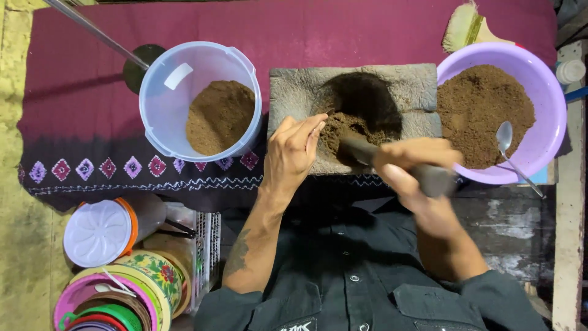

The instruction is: Grinding and mixing brown material in a stone mortar using a wooden pestle and a spoon

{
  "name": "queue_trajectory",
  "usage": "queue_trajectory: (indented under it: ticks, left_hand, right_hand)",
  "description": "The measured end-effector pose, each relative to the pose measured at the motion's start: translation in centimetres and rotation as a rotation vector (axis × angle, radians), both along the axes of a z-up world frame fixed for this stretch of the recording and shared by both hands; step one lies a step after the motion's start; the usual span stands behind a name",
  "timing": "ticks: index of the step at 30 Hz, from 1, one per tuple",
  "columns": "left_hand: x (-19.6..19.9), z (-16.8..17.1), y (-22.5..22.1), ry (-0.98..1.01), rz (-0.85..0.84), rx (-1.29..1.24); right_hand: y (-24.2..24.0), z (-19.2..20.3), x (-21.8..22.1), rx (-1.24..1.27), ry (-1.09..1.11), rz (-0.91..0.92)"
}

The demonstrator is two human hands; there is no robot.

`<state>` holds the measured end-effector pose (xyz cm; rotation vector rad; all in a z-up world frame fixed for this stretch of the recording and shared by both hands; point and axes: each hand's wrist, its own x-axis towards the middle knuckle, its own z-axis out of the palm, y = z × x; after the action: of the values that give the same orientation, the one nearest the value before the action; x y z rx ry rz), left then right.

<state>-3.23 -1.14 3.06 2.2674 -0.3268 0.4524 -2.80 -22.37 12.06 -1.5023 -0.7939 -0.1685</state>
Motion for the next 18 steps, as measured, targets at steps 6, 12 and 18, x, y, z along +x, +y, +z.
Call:
queue_trajectory:
  ticks: [6,12,18]
  left_hand:
    - [0.2,-0.3,0.2,-0.021,0.004,-0.02]
    - [0.1,0.1,-0.2,-0.024,0.061,0.021]
    - [0.0,0.5,-0.3,0.011,0.057,0.027]
  right_hand:
    - [1.1,-0.8,0.6,0.233,-0.047,0.069]
    - [0.1,4.1,-1.3,0.168,0.021,0.039]
    - [2.6,-2.9,0.2,0.284,-0.041,0.068]
